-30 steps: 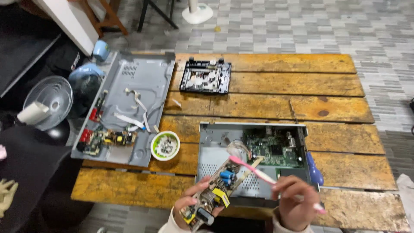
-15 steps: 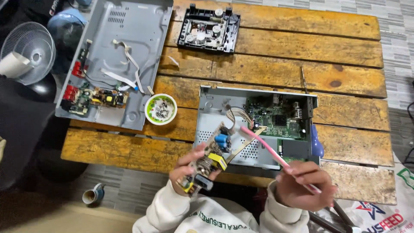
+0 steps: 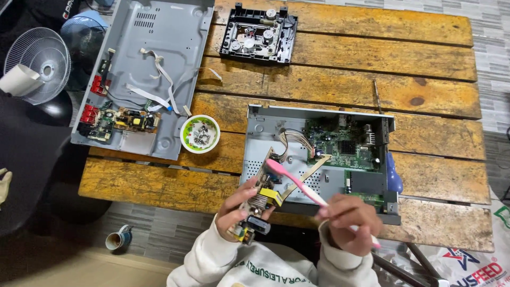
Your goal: Cleaning a circuit board with a brush and installing it into a metal chassis using a screwdriver
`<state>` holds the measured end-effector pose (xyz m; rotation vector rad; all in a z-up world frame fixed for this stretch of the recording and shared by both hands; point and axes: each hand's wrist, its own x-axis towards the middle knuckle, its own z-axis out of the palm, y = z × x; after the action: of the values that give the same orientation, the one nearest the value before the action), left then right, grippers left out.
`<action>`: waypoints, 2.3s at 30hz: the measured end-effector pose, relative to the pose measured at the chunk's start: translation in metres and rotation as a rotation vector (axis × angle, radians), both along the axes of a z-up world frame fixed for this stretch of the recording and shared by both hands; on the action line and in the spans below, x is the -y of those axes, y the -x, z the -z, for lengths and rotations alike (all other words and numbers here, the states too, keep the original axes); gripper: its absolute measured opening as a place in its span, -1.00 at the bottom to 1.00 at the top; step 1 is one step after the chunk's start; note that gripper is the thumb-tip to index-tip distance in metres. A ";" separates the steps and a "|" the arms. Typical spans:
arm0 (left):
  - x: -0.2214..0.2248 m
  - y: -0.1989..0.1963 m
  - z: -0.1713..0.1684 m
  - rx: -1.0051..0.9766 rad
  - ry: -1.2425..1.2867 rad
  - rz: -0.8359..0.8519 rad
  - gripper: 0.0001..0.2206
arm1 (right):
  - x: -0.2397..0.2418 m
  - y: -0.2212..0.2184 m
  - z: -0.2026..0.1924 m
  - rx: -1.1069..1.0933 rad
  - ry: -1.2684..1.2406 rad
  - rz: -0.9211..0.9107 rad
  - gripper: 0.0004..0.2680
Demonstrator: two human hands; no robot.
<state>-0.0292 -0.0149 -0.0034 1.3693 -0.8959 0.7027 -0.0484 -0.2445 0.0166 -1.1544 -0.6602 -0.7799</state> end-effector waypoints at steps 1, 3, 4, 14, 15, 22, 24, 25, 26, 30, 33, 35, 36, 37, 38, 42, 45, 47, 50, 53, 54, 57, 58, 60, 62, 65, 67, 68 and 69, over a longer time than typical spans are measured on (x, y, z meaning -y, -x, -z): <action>0.004 -0.002 0.002 -0.001 -0.005 -0.001 -0.39 | 0.006 0.001 0.001 -0.001 -0.005 -0.001 -0.70; 0.016 -0.007 0.007 -0.005 0.281 -0.061 -0.39 | 0.022 0.002 0.002 -0.031 -0.118 0.018 -0.60; 0.014 -0.003 0.006 -0.007 0.284 -0.064 -0.39 | 0.020 0.002 0.000 -0.033 -0.115 0.015 -0.60; 0.016 -0.001 -0.009 -0.292 0.386 -0.294 -0.35 | 0.008 0.005 -0.012 -0.112 -0.119 -0.138 -0.71; 0.017 -0.007 -0.011 -0.279 0.411 -0.383 -0.37 | 0.011 0.006 -0.013 -0.142 -0.221 -0.067 -0.73; -0.013 0.002 0.009 -0.474 0.466 -0.211 -0.45 | -0.020 0.013 -0.035 -0.222 0.103 -0.101 -0.71; -0.034 0.009 0.039 -0.895 0.438 -0.137 -0.37 | -0.001 0.020 -0.042 -0.279 0.050 -0.083 -0.72; -0.025 0.002 0.024 -0.880 0.441 -0.135 -0.37 | -0.001 0.018 -0.040 -0.264 0.053 -0.084 -0.72; -0.015 0.000 0.010 -0.787 0.537 -0.145 -0.43 | 0.001 0.020 -0.038 -0.263 0.051 -0.101 -0.71; 0.005 -0.002 -0.007 -0.619 0.634 -0.081 -0.46 | -0.036 0.017 -0.051 -0.287 0.120 -0.046 -0.56; -0.007 0.000 -0.005 -0.678 0.626 -0.174 -0.44 | -0.030 0.028 -0.036 -0.363 0.228 0.144 -0.73; -0.004 -0.001 -0.009 -0.705 0.649 -0.222 -0.47 | -0.024 0.022 -0.039 -0.314 0.204 0.095 -0.70; -0.001 -0.001 -0.010 -0.732 0.674 -0.269 -0.51 | -0.020 0.020 -0.041 -0.265 0.181 0.048 -0.66; 0.001 0.000 -0.012 -0.737 0.675 -0.265 -0.51 | -0.032 0.023 -0.044 -0.268 0.184 0.053 -0.66; 0.002 0.000 -0.013 -0.704 0.670 -0.203 -0.52 | -0.045 0.024 -0.048 -0.329 0.234 0.099 -0.69; 0.000 0.001 -0.009 -0.661 0.697 -0.246 -0.49 | -0.050 0.029 -0.037 -0.329 0.276 0.198 -0.77; 0.006 0.000 -0.017 -0.656 0.859 -0.166 -0.50 | -0.037 0.023 -0.059 -0.314 0.140 0.099 -0.70; 0.011 0.001 -0.016 -0.661 0.846 -0.142 -0.50 | -0.051 0.027 -0.053 -0.408 0.173 0.120 -0.75; 0.011 0.000 -0.026 -0.646 0.838 -0.081 -0.50 | -0.056 0.030 -0.050 -0.504 0.180 0.141 -0.80; 0.005 0.002 -0.029 -0.696 0.863 -0.070 -0.50 | -0.047 0.030 -0.069 -0.524 0.125 0.148 -0.78; 0.003 0.004 -0.027 -0.765 0.883 -0.095 -0.51 | -0.042 0.030 -0.078 -0.540 0.095 0.158 -0.72; 0.010 0.004 -0.023 -0.717 0.815 -0.042 -0.52 | -0.050 0.033 -0.054 -0.427 0.351 0.192 -0.71; 0.010 0.005 -0.025 -0.719 0.814 -0.040 -0.52 | -0.050 0.030 -0.053 -0.428 0.350 0.195 -0.71; 0.011 0.005 -0.029 -0.752 0.821 -0.043 -0.51 | -0.050 0.022 -0.051 -0.379 0.367 0.071 -0.72; 0.004 0.002 -0.024 -0.722 0.840 -0.032 -0.50 | -0.040 0.026 -0.048 -0.386 0.338 0.122 -0.70; 0.001 0.000 -0.019 -0.710 0.839 -0.009 -0.50 | -0.034 0.030 -0.035 -0.374 0.316 0.132 -0.70; 0.008 0.000 -0.024 -0.723 0.818 0.009 -0.51 | -0.040 0.025 -0.040 -0.350 0.322 0.095 -0.71; 0.013 0.002 -0.030 -0.713 0.786 -0.017 -0.50 | -0.048 0.021 -0.049 -0.379 0.266 0.062 -0.70; 0.019 0.004 -0.036 -0.703 0.754 -0.043 -0.49 | -0.055 0.017 -0.058 -0.408 0.209 0.028 -0.68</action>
<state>-0.0330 -0.0334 0.0323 0.8400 -0.0117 0.4570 -0.0654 -0.1892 0.0750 -1.4650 -0.3890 -0.4827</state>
